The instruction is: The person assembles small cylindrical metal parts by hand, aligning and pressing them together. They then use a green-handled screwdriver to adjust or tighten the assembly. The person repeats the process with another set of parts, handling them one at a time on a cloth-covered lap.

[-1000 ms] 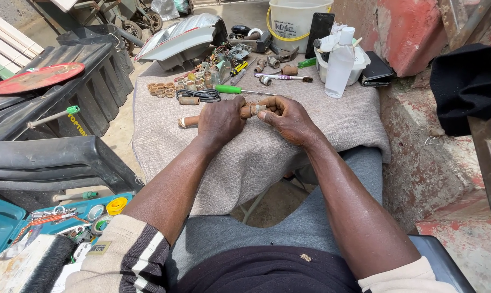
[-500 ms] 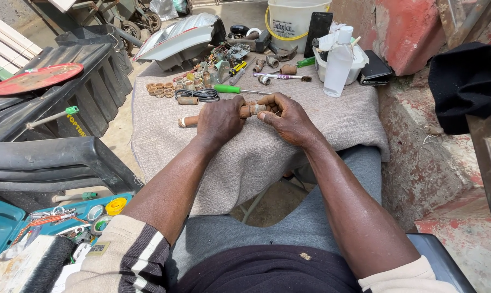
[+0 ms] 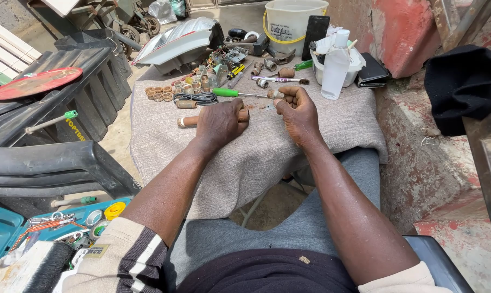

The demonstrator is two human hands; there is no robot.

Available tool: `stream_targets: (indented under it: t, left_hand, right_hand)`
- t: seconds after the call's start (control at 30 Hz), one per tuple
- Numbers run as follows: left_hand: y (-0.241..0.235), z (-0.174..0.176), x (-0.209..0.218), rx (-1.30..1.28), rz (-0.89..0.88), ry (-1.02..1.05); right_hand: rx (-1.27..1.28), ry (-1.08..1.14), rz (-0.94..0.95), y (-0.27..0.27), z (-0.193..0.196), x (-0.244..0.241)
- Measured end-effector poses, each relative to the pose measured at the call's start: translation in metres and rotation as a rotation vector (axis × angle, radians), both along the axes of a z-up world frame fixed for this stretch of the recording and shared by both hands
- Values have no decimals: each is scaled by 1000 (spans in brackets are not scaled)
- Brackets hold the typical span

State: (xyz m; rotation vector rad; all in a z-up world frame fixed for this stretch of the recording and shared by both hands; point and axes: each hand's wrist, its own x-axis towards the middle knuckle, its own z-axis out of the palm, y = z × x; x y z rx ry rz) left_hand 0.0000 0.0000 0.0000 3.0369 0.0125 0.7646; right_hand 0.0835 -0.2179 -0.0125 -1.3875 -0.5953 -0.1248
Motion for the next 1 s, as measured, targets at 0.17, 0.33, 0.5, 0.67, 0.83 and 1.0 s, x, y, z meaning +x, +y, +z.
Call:
stream_targets:
  t: [0.17, 0.33, 0.5, 0.67, 0.83, 1.0]
  left_hand:
    - [-12, 27, -11, 13, -77, 70]
    - [-15, 36, -16, 16, -80, 216]
    - [-3, 20, -8, -97, -91, 85]
    - [6, 7, -8, -67, -98, -176]
    - [10, -2, -1, -78, -137, -225]
    - [12, -4, 5, -130, -119, -219]
  right_hand:
    - [117, 67, -36, -3, 13, -19]
    - [132, 102, -41, -3, 14, -21]
    - [189, 167, -40, -2, 8, -6]
    - [146, 188, 7, -2, 13, -13]
    - [61, 197, 23, 0, 15, -16]
    - [-66, 210, 65, 1, 12, 3]
